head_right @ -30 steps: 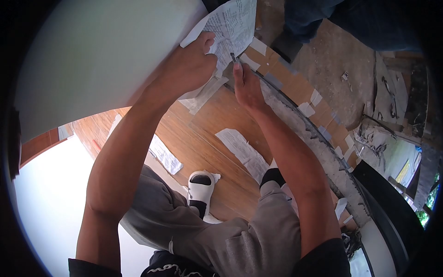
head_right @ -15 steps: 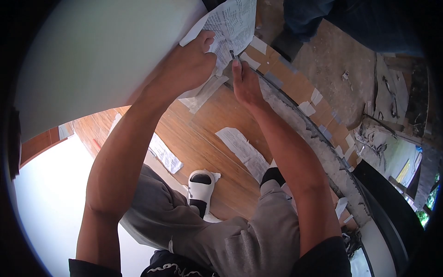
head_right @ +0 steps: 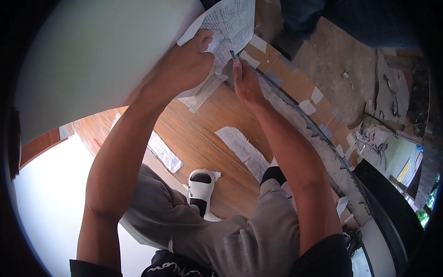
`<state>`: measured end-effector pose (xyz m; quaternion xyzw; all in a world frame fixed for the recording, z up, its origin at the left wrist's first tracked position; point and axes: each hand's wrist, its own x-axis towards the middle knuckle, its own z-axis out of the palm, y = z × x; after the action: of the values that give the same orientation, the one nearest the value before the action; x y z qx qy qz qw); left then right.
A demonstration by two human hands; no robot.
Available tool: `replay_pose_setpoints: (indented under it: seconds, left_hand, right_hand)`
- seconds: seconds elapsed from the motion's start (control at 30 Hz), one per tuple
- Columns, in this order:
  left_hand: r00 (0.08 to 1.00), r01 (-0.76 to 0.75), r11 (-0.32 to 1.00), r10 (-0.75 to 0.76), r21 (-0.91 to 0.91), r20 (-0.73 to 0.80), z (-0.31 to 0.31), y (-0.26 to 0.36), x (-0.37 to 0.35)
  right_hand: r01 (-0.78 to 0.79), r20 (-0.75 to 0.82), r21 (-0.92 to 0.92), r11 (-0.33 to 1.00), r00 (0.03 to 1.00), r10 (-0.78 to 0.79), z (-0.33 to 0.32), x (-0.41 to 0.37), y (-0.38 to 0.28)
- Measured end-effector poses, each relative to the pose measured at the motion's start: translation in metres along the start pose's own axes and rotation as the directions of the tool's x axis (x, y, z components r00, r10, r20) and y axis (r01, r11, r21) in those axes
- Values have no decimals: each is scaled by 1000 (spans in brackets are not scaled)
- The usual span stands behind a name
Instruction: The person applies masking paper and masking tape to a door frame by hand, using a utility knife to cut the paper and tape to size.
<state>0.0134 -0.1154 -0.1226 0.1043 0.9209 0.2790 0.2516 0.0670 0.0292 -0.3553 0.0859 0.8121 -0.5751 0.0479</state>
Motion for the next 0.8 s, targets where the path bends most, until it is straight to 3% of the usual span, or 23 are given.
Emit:
replay_pose_setpoints:
  seconds: [0.13,0.27,0.33,0.57,0.63,0.8]
  left_hand:
    - [1000,-11,998,12,63,-17,3,-5,4]
    - [1000,-1,1000,1,18,-13,0,-1,2]
    - [1000,6,999,-5,41,-11,0,-1,2]
    - [1000,-7,1000,7,-10,-17,1,0,0]
    - [1000,-6,1000,6,4,-21,1,0,1]
    - [999,-39,999,39,-9,-33,4,-5,3]
  right_hand:
    - [25,-10,119,993,1000,-24,0,-11,-4]
    - [48,-41,107,993,998,-44,0,-16,2]
    - [-76,11,67,995,997,75,-3,-17,2]
    - [-89,10,87,992,996,89,-4,-14,-12]
    - [-28,-69,-45,999,997,25,-4,-14,-17]
    - [-74,-54,-163,984,996,66,-14,-10,-30]
